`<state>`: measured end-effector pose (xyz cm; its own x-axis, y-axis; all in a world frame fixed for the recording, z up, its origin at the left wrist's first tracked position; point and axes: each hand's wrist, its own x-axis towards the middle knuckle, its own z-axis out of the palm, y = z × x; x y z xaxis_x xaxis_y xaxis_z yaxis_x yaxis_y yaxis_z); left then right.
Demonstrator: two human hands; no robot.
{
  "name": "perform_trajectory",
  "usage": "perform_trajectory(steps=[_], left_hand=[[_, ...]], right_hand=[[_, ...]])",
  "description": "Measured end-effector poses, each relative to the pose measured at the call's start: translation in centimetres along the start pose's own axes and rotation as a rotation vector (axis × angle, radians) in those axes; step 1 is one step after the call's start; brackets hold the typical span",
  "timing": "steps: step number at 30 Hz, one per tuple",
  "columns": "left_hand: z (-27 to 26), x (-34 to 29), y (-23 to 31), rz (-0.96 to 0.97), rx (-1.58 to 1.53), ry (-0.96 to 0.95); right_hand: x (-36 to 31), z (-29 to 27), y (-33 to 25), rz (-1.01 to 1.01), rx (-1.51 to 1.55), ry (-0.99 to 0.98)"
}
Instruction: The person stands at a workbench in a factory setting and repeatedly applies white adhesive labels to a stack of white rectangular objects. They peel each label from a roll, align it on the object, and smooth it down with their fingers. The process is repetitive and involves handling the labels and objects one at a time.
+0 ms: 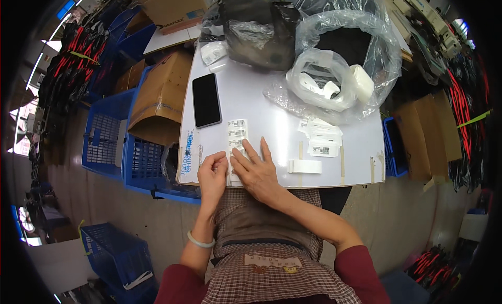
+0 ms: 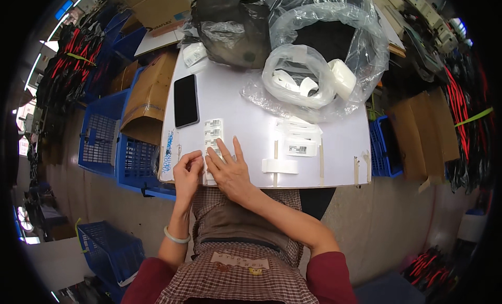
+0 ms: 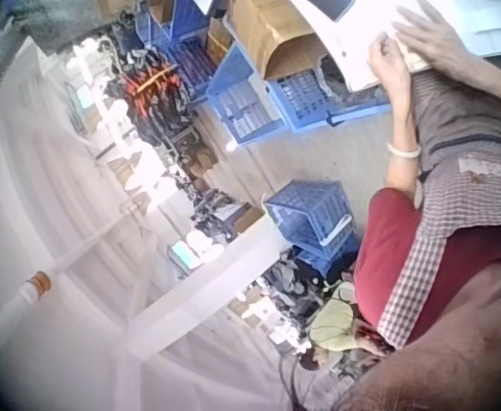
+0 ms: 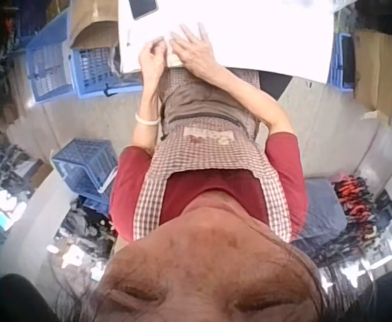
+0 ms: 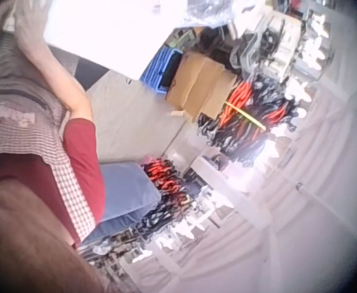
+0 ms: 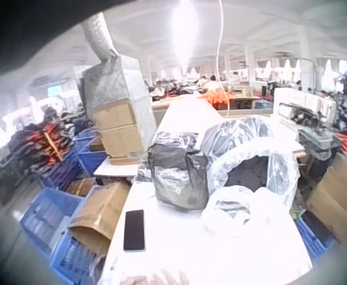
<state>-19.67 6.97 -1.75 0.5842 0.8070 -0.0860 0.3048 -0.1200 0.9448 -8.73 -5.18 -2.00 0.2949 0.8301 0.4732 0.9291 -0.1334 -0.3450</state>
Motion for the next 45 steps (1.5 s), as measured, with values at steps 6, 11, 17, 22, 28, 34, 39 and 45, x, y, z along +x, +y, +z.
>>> perform_trajectory(steps=[6,11,17,22,28,34,39,45], left_hand=[[-1.2,-1.0,0.8,-0.201,-0.427,0.035],[-2.2,-1.8,0.9,-0.254,-0.428,0.002],[-2.4,-2.5,0.0,-0.204,-0.432,-0.023],[-3.3,-3.0,1.6,-0.358,-0.399,-0.128],[-1.2,-3.4,5.7,-0.459,-0.777,-0.282],[-0.1,-4.9,6.6,-0.38,-0.467,-0.614],[1.4,-5.5,7.5,-0.369,-0.266,-0.873],[1.9,-5.3,7.4,-0.442,-0.266,-0.893]], right_hand=[[-0.2,0.6,-0.3,-0.041,0.0,0.101],[-0.1,0.4,-0.4,-0.062,0.014,0.107],[-0.8,0.3,-1.3,-0.033,0.053,0.15],[-1.3,0.3,-1.0,-0.055,0.097,0.182],[-3.2,-5.4,-4.1,-0.247,0.326,0.206],[-2.7,-11.1,-0.5,0.527,0.807,0.138],[-3.9,-11.3,1.8,0.665,1.111,-0.223],[-5.3,-10.5,2.3,0.723,1.208,-0.295]])
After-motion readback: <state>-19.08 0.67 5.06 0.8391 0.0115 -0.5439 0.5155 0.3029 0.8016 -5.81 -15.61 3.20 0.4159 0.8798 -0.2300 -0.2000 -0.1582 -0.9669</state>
